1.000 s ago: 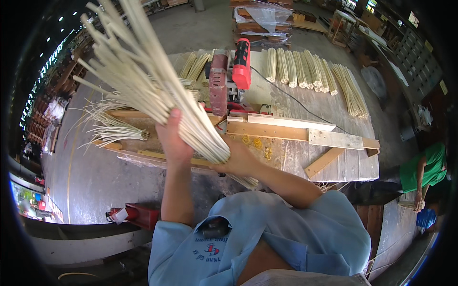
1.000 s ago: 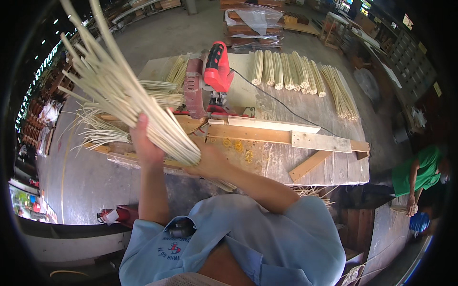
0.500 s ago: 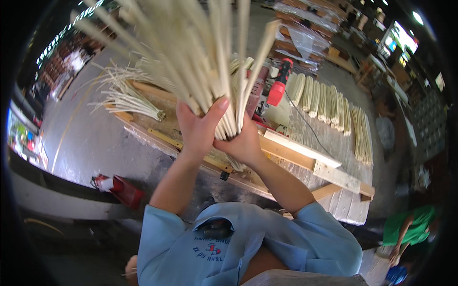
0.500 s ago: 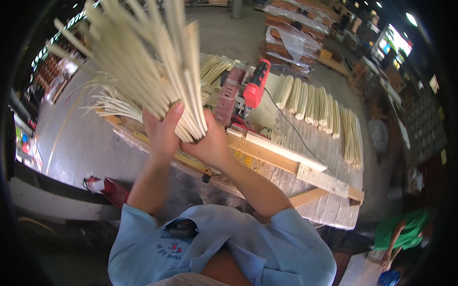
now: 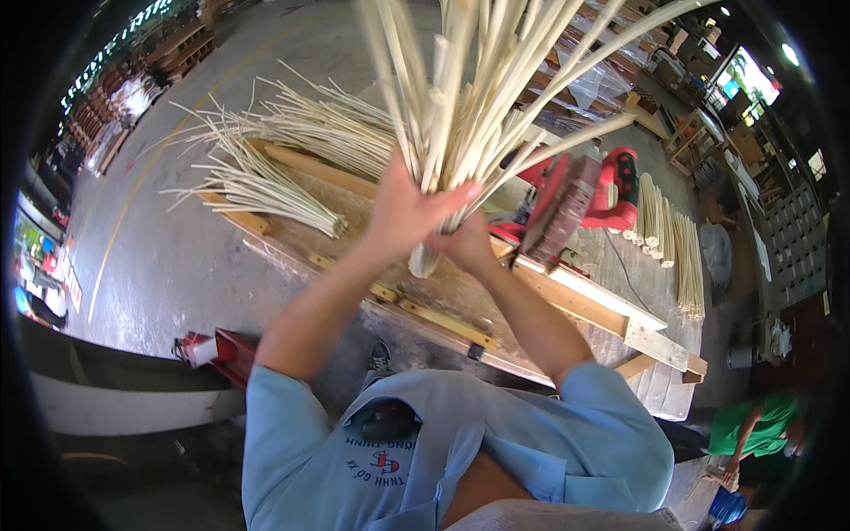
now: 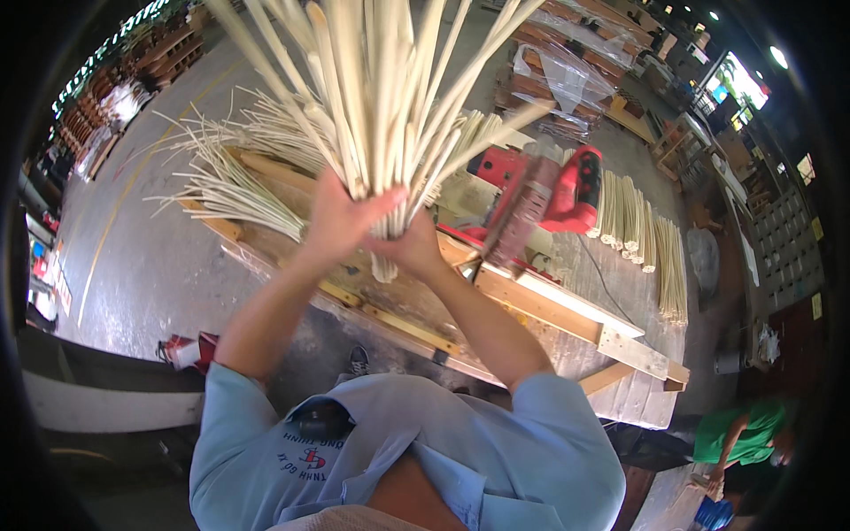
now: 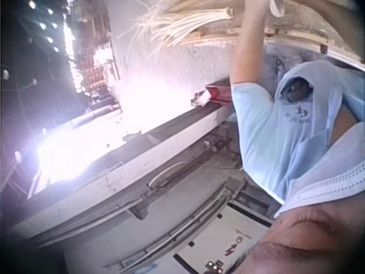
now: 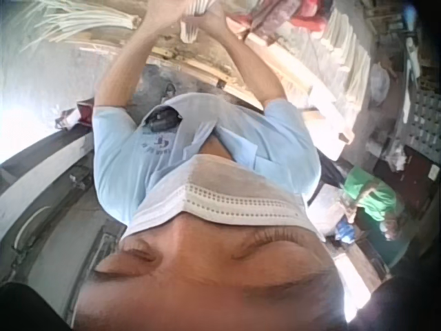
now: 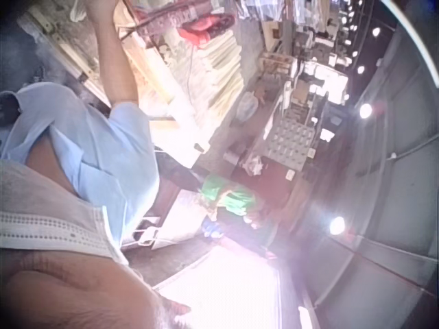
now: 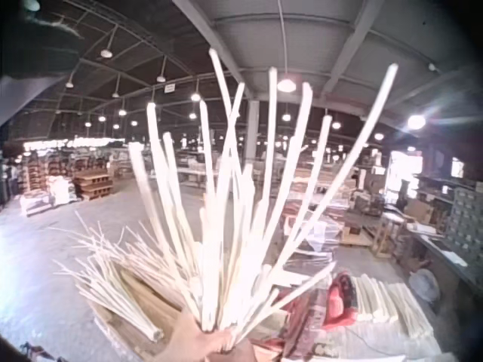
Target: The person gathers thin wooden sticks on a workbench, aligns them into bundles, and secures each bundle with a rubber band. The person repeatedly picks up sticks, aligns them, and ties them together, placing finished bundles on the table.
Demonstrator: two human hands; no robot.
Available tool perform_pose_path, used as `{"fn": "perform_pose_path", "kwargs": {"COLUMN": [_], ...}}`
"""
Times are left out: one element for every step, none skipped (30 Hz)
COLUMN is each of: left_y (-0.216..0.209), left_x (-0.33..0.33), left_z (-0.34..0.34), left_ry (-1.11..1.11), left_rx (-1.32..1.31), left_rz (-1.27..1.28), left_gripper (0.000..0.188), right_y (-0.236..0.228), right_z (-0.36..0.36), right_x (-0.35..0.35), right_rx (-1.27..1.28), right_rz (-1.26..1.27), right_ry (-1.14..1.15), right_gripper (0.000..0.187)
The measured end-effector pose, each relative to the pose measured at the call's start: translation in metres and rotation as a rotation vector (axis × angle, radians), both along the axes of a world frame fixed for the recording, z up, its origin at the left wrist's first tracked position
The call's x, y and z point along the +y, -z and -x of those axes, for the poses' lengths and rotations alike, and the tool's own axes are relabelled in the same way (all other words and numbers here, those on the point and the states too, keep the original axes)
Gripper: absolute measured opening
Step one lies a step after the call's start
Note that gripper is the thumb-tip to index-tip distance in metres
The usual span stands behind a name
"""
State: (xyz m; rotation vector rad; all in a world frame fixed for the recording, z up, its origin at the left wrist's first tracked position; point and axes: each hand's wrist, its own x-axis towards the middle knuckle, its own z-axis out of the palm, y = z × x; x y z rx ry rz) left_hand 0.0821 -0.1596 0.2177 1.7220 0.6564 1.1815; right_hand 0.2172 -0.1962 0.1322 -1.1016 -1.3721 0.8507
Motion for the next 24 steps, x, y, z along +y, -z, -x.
{"fn": "perform_pose_path", "kwargs": {"left_y": [0.034,0.054,0.059,0.065,0.062,0.059,0.058,0.065,0.072,0.082,0.086,0.088,0.086,0.075,0.058,0.043,0.026,0.019,0.022,0.034,0.049,0.073,0.097,0.107], "left_x": [0.006,0.01,0.025,0.035,0.04,0.046,0.055,0.062,0.068,0.075,0.08,0.084,0.084,0.083,0.08,0.076,0.072,0.07,0.07,0.073,0.077,0.075,0.07,0.069], "left_z": [-0.001,0.0,0.007,0.017,0.021,0.028,0.032,0.034,0.039,0.042,0.043,0.044,0.047,0.05,0.053,0.049,0.045,0.041,0.042,0.047,0.048,0.051,0.057,0.056], "left_ry": [0.082,0.166,0.147,0.129,0.133,0.199,0.19,0.19,0.176,0.16,0.144,0.123,0.093,0.131,0.157,0.191,0.217,0.246,0.219,0.187,0.175,0.095,-0.008,-0.043], "left_rx": [-0.17,-0.332,-0.237,-0.138,-0.033,-0.048,-0.09,-0.135,-0.176,-0.204,-0.234,-0.194,-0.149,-0.137,-0.125,-0.169,-0.212,-0.254,-0.222,-0.197,-0.178,-0.139,-0.098,-0.154], "left_rz": [0.108,0.222,0.205,0.2,0.201,0.282,0.301,0.324,0.352,0.354,0.357,0.303,0.251,0.192,0.133,0.076,0.014,-0.047,-0.09,-0.133,-0.178,-0.053,0.076,0.195], "left_gripper": [0.073,0.071,0.068,0.065,0.063,0.056,0.056,0.055,0.054,0.055,0.056,0.058,0.061,0.062,0.062,0.064,0.066,0.068,0.071,0.074,0.078,0.084,0.092,0.091], "right_y": [0.042,0.066,0.067,0.068,0.073,0.077,0.079,0.087,0.093,0.094,0.096,0.098,0.101,0.095,0.075,0.062,0.06,0.057,0.054,0.055,0.072,0.105,0.129,0.14], "right_z": [-0.002,-0.001,0.006,0.014,0.017,0.023,0.03,0.037,0.047,0.054,0.055,0.055,0.055,0.055,0.055,0.054,0.055,0.054,0.055,0.055,0.051,0.048,0.051,0.053], "right_x": [0.006,0.013,0.025,0.028,0.025,0.026,0.028,0.029,0.029,0.03,0.033,0.036,0.04,0.045,0.05,0.051,0.055,0.058,0.062,0.058,0.06,0.067,0.074,0.077], "right_rx": [-0.013,-0.02,-0.019,-0.013,0.0,-0.013,-0.026,-0.055,-0.082,-0.018,-0.016,-0.015,-0.005,-0.001,0.003,0.012,0.011,0.011,0.008,-0.068,-0.062,-0.054,-0.042,-0.059], "right_rz": [0.004,0.008,0.016,0.039,0.069,0.062,0.044,-0.021,-0.079,-0.061,-0.007,0.045,0.103,0.069,0.034,0.004,-0.04,-0.084,-0.144,-0.047,-0.071,-0.102,-0.128,-0.105], "right_ry": [0.057,0.116,0.098,0.083,0.089,0.135,0.182,0.264,0.334,0.333,0.324,0.309,0.285,0.238,0.179,0.135,0.119,0.106,0.078,0.085,0.081,0.063,0.026,0.042], "right_gripper": [0.074,0.076,0.078,0.079,0.08,0.082,0.083,0.083,0.083,0.083,0.082,0.081,0.08,0.081,0.083,0.085,0.083,0.082,0.081,0.078,0.078,0.078,0.077,0.078]}}
